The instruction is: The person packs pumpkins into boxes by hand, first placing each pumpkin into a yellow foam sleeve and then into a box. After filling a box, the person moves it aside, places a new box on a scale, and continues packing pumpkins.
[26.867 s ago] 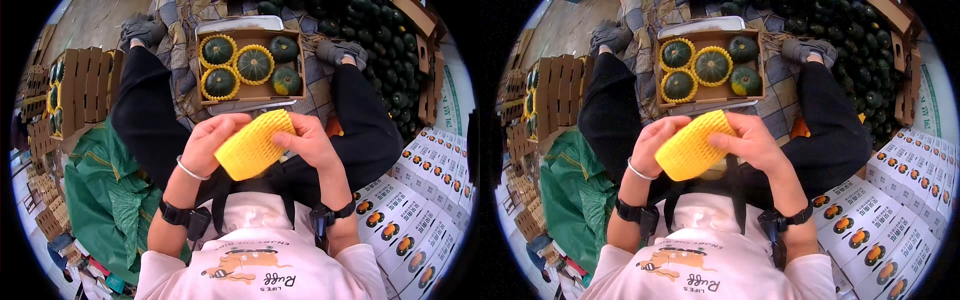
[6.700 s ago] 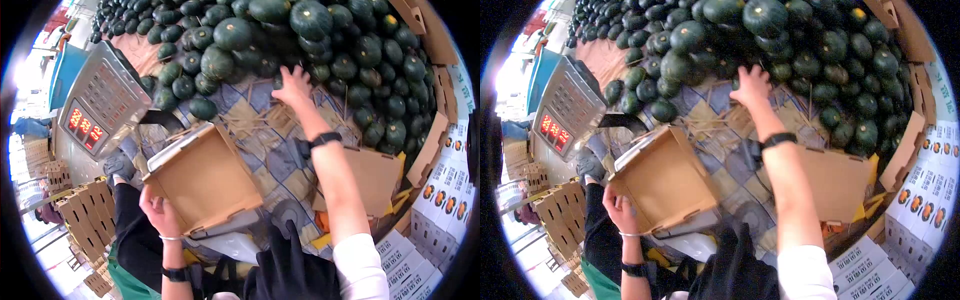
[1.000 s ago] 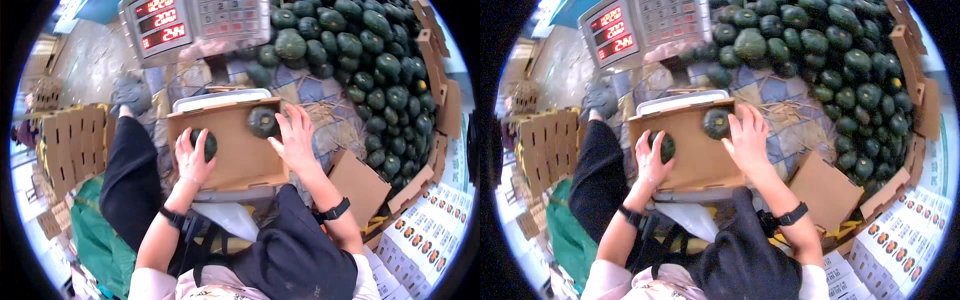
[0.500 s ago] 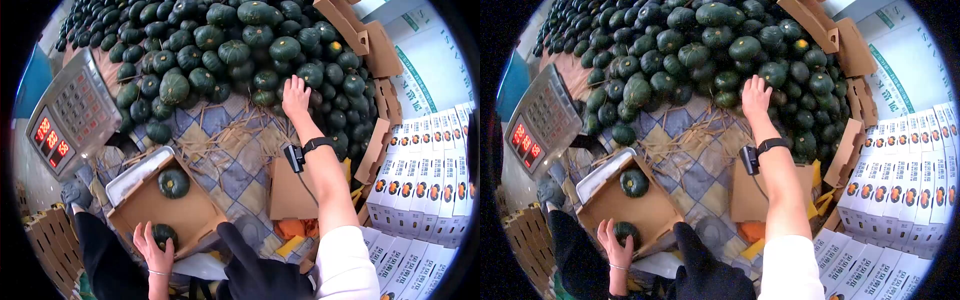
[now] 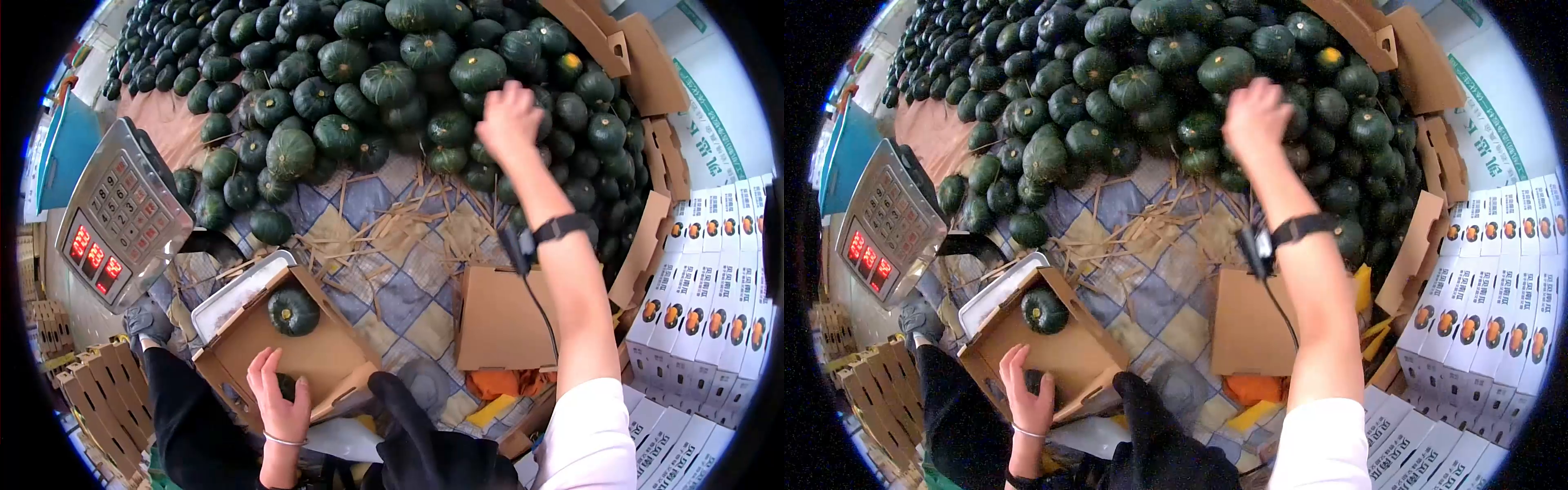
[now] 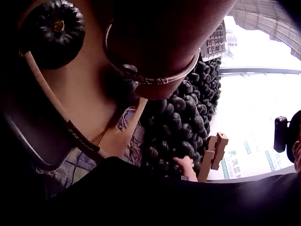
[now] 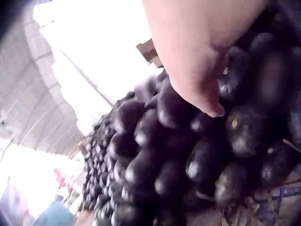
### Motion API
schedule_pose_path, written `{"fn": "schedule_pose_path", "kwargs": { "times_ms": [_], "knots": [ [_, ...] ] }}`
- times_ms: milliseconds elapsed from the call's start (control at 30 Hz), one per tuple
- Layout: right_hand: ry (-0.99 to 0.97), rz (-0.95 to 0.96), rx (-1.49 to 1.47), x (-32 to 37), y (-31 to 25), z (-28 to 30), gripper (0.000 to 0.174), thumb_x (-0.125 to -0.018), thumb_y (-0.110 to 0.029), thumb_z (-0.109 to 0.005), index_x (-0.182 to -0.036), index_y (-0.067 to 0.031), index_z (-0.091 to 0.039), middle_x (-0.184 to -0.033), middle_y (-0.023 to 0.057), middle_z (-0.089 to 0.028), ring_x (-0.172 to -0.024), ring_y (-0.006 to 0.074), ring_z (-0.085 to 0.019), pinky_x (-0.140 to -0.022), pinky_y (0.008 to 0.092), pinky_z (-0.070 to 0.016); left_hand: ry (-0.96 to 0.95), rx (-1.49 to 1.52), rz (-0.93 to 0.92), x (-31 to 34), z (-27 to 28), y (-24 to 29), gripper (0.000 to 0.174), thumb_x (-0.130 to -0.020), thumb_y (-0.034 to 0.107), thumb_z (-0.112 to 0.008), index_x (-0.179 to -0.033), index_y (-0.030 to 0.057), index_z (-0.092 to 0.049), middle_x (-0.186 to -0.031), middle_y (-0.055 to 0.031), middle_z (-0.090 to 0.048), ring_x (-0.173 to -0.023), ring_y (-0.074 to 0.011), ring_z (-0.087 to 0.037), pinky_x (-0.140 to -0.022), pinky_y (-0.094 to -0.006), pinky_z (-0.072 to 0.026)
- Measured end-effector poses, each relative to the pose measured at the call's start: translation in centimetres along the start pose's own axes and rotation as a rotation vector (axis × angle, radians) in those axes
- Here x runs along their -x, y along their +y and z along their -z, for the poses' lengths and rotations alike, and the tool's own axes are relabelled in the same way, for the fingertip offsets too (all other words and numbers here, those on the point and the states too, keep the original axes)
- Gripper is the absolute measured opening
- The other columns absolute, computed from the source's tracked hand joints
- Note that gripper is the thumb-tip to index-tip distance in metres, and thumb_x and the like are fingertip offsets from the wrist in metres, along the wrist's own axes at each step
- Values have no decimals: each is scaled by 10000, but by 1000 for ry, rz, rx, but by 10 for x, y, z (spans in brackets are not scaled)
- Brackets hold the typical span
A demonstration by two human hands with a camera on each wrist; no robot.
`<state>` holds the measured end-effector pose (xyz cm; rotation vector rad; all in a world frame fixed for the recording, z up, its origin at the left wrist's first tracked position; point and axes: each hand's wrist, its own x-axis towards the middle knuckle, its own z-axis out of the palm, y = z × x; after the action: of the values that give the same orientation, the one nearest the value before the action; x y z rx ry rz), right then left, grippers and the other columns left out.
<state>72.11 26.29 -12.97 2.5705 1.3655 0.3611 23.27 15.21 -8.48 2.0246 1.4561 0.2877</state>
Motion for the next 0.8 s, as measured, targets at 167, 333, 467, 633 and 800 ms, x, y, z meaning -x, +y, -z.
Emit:
{"fn": "schedule_pose_path", "kwargs": {
  "times_ms": [167, 333, 467, 633, 800],
  "knots": [
    [102, 104, -226, 16, -68, -69, 586, -645, -273, -753, -1154, -115, -510, -1160, 125, -500, -1084, 359, -468, -821, 470, -491, -20, 24, -53, 3, -14, 16, 514, -671, -19, -629, -1173, 4, -526, -1211, -213, -489, -1132, -393, -453, -988, -443, -366],
    [-182, -15, -1027, 19, -61, -62, 600, -771, -350, -703, -1237, -39, -488, -1186, 166, -555, -1066, 334, -549, -795, 475, -504, -70, 574, 234, 1, -2, 20, 507, -764, 44, -660, -1243, 40, -492, -1256, -156, -490, -1164, -320, -486, -954, -393, -419],
    [-1013, -29, -1903, 136, -89, 41, 568, -850, -396, -659, -1251, -22, -510, -1221, 101, -562, -1053, 217, -574, -690, 376, -541, -63, 1411, 443, -13, -3, 36, 608, -818, 203, -707, -1340, 104, -412, -1281, -118, -483, -1207, -285, -486, -947, -419, -464],
    [-814, 492, -1671, 160, -142, 57, 434, -873, -336, -647, -1148, -5, -594, -1037, 82, -653, -945, 173, -611, -761, 336, -517, -162, 1382, 538, -9, 9, 1, 608, -832, 357, -674, -1324, 138, -391, -1146, -97, -563, -990, -279, -614, -670, -445, -585],
    [-50, 493, -1088, 99, -180, 14, 408, -766, -197, -677, -1120, -25, -570, -1052, 171, -596, -992, 324, -573, -870, 428, -469, 355, 996, 714, -4, 36, -96, 375, -905, 222, -625, -1172, 15, -463, -1001, -101, -594, -882, -184, -626, -728, -317, -560]
  ]
}}
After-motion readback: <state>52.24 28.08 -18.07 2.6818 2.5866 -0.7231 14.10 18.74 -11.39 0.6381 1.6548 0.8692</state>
